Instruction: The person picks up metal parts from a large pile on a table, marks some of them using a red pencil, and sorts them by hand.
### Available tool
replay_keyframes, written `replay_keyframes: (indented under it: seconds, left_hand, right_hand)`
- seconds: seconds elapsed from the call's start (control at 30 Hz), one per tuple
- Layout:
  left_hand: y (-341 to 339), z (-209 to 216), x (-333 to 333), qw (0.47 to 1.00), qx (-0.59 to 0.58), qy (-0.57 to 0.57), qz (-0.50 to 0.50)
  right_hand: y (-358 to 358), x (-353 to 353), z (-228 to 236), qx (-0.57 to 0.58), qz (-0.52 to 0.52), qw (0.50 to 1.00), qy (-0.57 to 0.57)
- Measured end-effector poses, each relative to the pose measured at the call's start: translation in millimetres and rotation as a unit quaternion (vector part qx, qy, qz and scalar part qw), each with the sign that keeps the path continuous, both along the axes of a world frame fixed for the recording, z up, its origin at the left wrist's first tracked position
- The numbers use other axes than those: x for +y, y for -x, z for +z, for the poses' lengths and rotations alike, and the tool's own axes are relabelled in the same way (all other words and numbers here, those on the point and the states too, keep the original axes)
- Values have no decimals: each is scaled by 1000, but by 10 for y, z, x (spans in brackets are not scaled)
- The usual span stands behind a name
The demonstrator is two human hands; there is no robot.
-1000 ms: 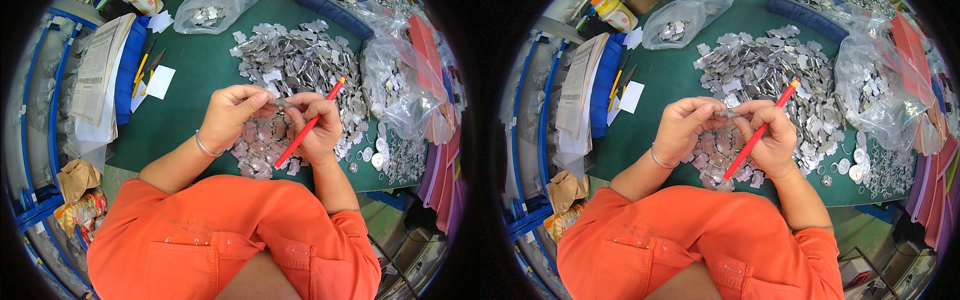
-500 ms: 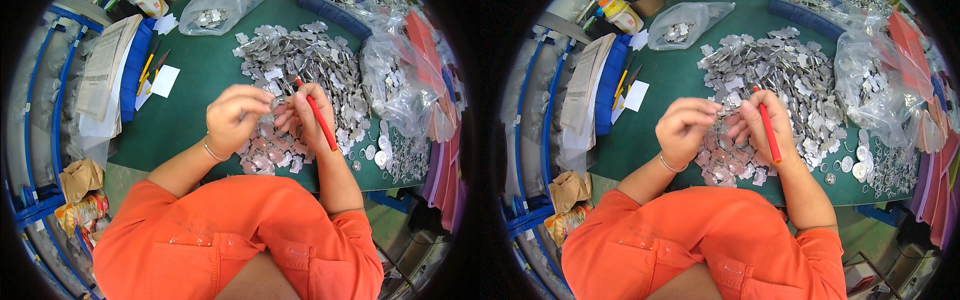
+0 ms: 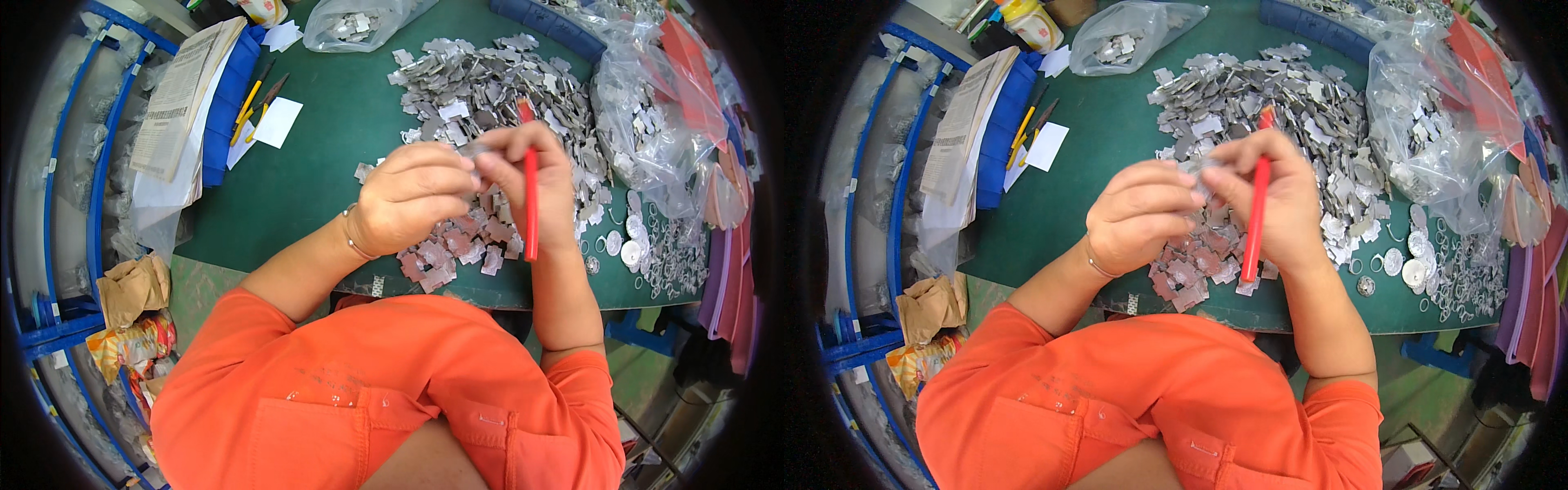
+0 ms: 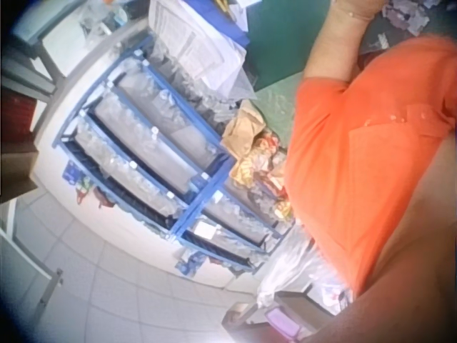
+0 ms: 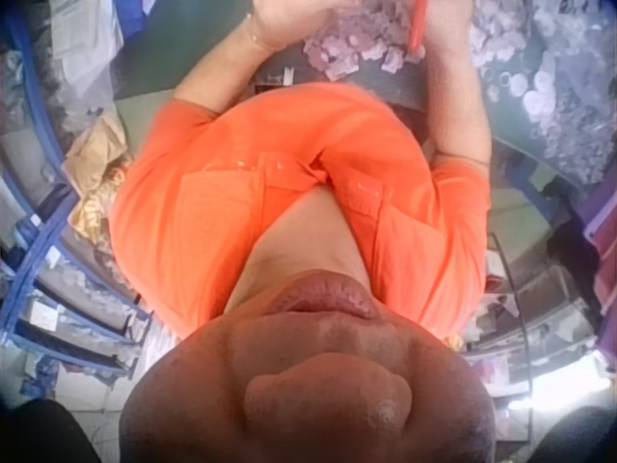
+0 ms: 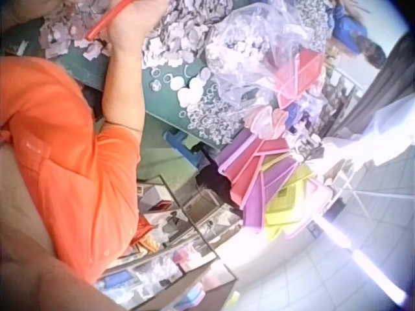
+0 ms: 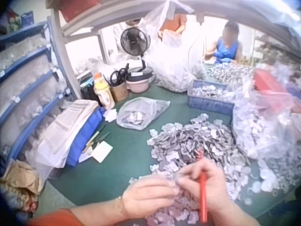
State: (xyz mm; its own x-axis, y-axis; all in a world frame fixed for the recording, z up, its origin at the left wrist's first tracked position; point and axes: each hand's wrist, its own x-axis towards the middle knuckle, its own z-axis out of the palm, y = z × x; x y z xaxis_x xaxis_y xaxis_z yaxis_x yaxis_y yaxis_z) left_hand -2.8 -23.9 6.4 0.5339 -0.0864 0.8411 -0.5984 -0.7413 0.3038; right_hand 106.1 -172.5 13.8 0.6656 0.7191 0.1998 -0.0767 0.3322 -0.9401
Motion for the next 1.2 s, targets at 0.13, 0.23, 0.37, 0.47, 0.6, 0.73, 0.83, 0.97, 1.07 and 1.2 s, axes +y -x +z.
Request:
replay_keyframes:
  seconds: [0.13,0.23,0.37,0.47,0.6,0.73,0.83,0.97,1.07,1.2]
  left_hand:
    - [-47,-24,143,984,-5,80,161]
    - [-223,-77,224,943,217,157,199]
    - [-424,-345,308,925,300,27,233]
    - [-482,-334,380,917,315,-32,244]
    - [-333,-113,286,909,340,204,130]
    - [-141,17,3,832,267,483,-49]
    - [-87,12,-123,834,216,504,-62]
    - [-93,-77,-87,814,278,507,-56]
    - [-56,-85,50,710,400,567,-120]
    - [-94,-33,-47,692,343,623,-127]
  right_hand:
    - [-591,-252,236,-441,-463,768,-38]
    - [-977,-610,500,-495,-566,646,134]
    - [-708,-347,422,-495,-474,723,85]
    - [-407,-186,197,-485,-347,801,48]
    - [-182,-82,-21,-356,-243,900,69]
    - [-28,-19,-130,-240,-133,961,45]
    - [37,-14,-158,-261,-121,958,12]
    - [2,-31,-164,-376,-181,908,-32]
    - [-34,-7,-98,-513,-180,837,-60]
    - [-32,31,-213,-439,-167,881,-59]
